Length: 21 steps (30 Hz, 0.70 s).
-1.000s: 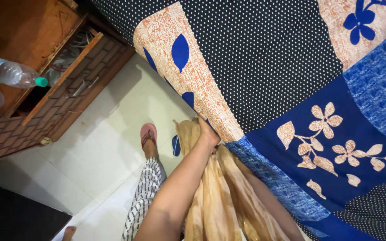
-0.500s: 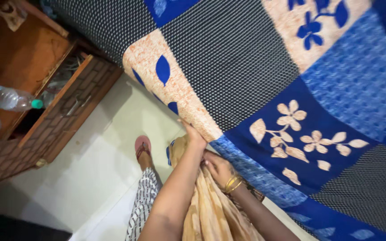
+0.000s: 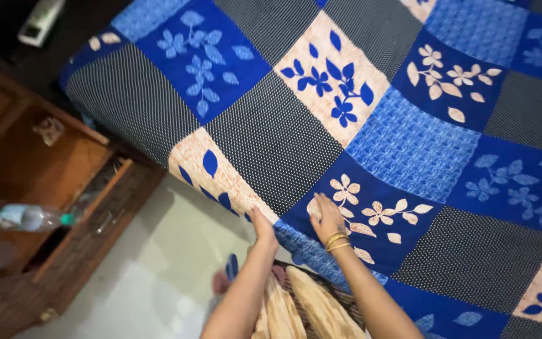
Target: The person folds a tan shawl and a blue patterned bedsheet by hand, then arranges pillows and other folded items on a bed.
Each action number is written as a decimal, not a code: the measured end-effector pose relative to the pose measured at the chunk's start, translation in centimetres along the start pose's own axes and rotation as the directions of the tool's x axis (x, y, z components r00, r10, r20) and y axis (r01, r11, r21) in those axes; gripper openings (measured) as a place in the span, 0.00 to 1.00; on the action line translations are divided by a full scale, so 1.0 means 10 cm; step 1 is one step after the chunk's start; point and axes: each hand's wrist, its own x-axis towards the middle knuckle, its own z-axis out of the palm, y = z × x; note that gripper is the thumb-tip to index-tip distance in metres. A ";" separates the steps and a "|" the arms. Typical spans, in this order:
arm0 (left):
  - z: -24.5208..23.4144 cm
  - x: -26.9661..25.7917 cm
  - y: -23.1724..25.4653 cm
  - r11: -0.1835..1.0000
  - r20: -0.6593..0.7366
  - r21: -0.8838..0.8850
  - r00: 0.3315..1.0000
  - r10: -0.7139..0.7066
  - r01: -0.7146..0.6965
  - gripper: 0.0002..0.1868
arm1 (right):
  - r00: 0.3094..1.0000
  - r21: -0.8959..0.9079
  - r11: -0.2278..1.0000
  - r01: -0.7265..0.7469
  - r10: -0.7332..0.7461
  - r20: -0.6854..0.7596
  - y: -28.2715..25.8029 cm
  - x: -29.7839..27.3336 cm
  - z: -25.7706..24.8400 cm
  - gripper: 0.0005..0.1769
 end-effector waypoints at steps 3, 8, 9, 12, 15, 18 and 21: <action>0.05 -0.26 0.18 0.964 -0.019 0.095 0.968 -0.249 0.250 0.44 | 0.842 -0.286 0.925 -0.252 0.355 0.406 -0.04 -0.26 -0.02 0.47; 0.00 -0.41 0.29 0.978 0.153 0.046 0.966 -0.209 0.204 0.47 | 0.572 -0.404 0.781 -0.476 0.624 0.533 -0.37 -0.80 -0.38 0.58; 0.00 -0.42 0.30 0.977 0.158 0.047 0.965 -0.211 0.206 0.47 | 0.544 -0.422 0.753 -0.505 0.657 0.522 -0.33 -0.87 -0.44 0.60; -0.06 -0.46 0.26 0.974 0.170 0.060 0.959 -0.225 0.218 0.48 | 0.462 -0.458 0.664 -0.591 0.744 0.483 -0.01 -1.12 -0.55 0.67; -0.20 -0.46 0.17 0.968 0.176 0.118 0.954 -0.241 0.223 0.47 | 0.409 -0.464 0.620 -0.633 0.777 0.479 0.31 -1.22 -0.48 0.74; -0.31 -0.49 -0.01 0.951 0.154 0.178 0.947 -0.282 0.255 0.45 | 0.388 -0.456 0.619 -0.639 0.772 0.504 0.56 -1.25 -0.40 0.79; -0.31 -0.59 -0.21 0.930 0.168 0.191 0.923 -0.347 0.315 0.44 | 0.373 -0.427 0.617 -0.661 0.764 0.526 0.63 -1.28 -0.36 0.76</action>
